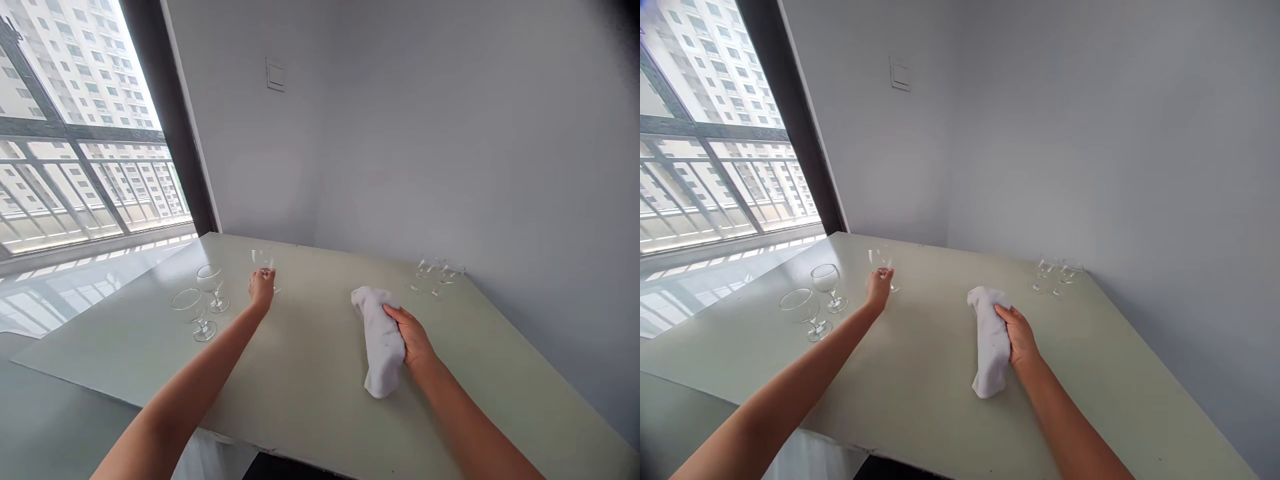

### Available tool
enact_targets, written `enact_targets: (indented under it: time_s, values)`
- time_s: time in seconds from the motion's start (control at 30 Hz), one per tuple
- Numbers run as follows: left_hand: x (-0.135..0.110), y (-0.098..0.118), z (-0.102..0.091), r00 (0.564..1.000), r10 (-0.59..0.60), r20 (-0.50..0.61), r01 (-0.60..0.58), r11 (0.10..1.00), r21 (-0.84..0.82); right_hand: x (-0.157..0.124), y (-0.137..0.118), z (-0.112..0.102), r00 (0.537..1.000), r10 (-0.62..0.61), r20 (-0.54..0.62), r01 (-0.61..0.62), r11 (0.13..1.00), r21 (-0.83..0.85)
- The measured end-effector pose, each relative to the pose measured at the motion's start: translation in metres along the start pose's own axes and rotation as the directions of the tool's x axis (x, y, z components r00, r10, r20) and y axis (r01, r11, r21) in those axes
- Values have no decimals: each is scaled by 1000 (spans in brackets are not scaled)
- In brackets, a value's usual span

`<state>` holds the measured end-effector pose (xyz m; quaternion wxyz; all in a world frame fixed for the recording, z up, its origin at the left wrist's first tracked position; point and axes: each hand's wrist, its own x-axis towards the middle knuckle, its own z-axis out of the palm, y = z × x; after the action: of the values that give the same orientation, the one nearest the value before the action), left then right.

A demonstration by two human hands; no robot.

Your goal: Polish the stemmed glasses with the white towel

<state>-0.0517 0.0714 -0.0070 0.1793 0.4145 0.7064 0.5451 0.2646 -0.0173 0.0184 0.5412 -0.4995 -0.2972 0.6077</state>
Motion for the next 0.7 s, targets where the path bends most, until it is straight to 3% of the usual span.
enact_targets:
  time_s: [0.1,0.2,0.27,0.3,0.37,0.43,0.53,0.57,0.6,0.7]
  values:
    - [-40,10,15,962,206,182,-207,978,-16,-7,-20,6,985,-109,-136,108,994,-11]
    - [-76,18,24,837,400,375,-431,902,0,-14,-37,27,925,-324,-201,333,943,12]
    - [-91,21,27,745,475,469,-568,820,71,-18,-38,43,884,-441,-155,444,896,-17]
    - [-96,22,27,718,488,497,-611,783,115,-20,-36,51,887,-459,-52,455,888,-65]
    - [-101,22,26,701,491,517,-650,737,182,-25,-26,63,888,-371,272,433,873,-224]
    - [-100,22,24,687,511,517,-682,699,216,-31,-15,67,828,-239,508,468,792,-391]
    - [-98,18,19,621,573,534,-756,618,216,-33,-3,63,768,-237,595,598,597,-534]
    - [-98,17,18,592,588,552,-781,588,210,-32,0,60,762,-219,609,606,572,-553]
    - [-98,16,17,564,593,574,-800,564,203,-30,1,58,763,-181,621,592,583,-557]
    - [-101,15,17,507,583,635,-832,523,184,-23,8,52,788,-76,611,466,722,-511]
